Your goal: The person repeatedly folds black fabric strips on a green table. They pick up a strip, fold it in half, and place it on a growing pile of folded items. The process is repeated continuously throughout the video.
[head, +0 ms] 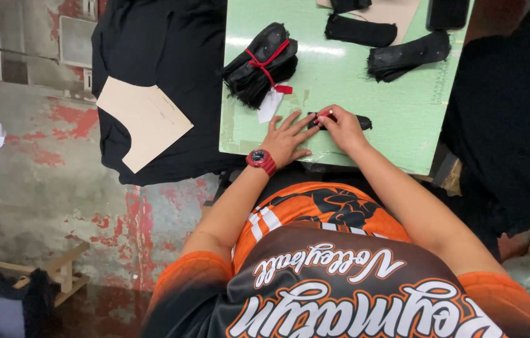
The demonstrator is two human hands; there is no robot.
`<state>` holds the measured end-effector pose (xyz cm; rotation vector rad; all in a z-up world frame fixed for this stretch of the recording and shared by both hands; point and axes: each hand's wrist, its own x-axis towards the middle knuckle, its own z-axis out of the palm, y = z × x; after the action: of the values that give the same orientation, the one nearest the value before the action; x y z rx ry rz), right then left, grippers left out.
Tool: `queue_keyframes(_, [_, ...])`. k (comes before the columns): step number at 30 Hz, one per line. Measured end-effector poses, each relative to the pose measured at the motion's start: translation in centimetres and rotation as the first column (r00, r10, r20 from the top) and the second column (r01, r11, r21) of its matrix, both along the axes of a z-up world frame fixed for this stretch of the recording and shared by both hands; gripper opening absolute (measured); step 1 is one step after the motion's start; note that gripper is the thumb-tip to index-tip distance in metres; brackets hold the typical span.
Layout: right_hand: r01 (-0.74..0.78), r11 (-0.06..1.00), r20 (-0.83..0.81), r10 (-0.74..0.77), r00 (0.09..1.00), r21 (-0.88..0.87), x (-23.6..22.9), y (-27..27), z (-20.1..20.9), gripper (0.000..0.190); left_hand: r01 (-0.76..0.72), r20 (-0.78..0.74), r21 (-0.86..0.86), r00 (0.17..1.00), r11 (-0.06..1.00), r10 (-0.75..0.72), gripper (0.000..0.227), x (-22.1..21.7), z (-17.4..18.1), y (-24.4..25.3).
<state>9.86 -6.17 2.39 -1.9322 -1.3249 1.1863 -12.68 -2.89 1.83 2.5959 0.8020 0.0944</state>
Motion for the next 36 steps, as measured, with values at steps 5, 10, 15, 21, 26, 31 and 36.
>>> queue_keyframes(5, [0.008,0.999,0.055,-0.010,0.998,0.037,-0.5,-0.2,-0.3,0.013,-0.013,0.005,-0.028,1.000,1.000,0.013,0.075,-0.1,-0.4,0.1])
queue_keyframes(10, [0.010,0.997,0.121,-0.020,0.992,0.077,-1.5,-0.1,0.0,0.010,-0.014,0.002,-0.042,1.000,0.999,0.014,0.075,-0.1,-0.7,0.1])
queue_keyframes(15, [0.102,0.990,0.150,-0.116,0.982,0.101,0.6,-0.4,-1.8,0.029,-0.013,-0.008,-0.037,1.000,0.999,0.013,0.074,0.0,-0.9,0.1])
queue_keyframes(21, [0.090,0.988,0.027,-0.094,0.995,0.122,2.8,-1.7,0.2,0.011,-0.007,-0.011,-0.043,1.000,0.999,0.007,0.072,-0.1,-0.5,0.2])
queue_keyframes(26, [0.048,0.988,0.077,-0.060,0.995,0.150,2.6,-2.1,-0.2,0.010,-0.009,0.001,-0.047,1.000,0.999,0.010,0.072,-0.1,-0.6,0.2])
queue_keyframes(31, [-0.081,0.977,0.273,0.024,0.962,0.197,2.8,-2.3,-1.8,0.020,-0.009,-0.005,-0.062,1.000,0.998,0.008,0.073,-0.1,-0.5,0.3])
queue_keyframes(36, [-0.067,0.986,0.338,0.011,0.941,0.153,3.1,-2.1,-0.9,0.038,-0.006,-0.016,-0.072,1.000,0.997,0.005,0.073,-0.1,-0.4,0.3])
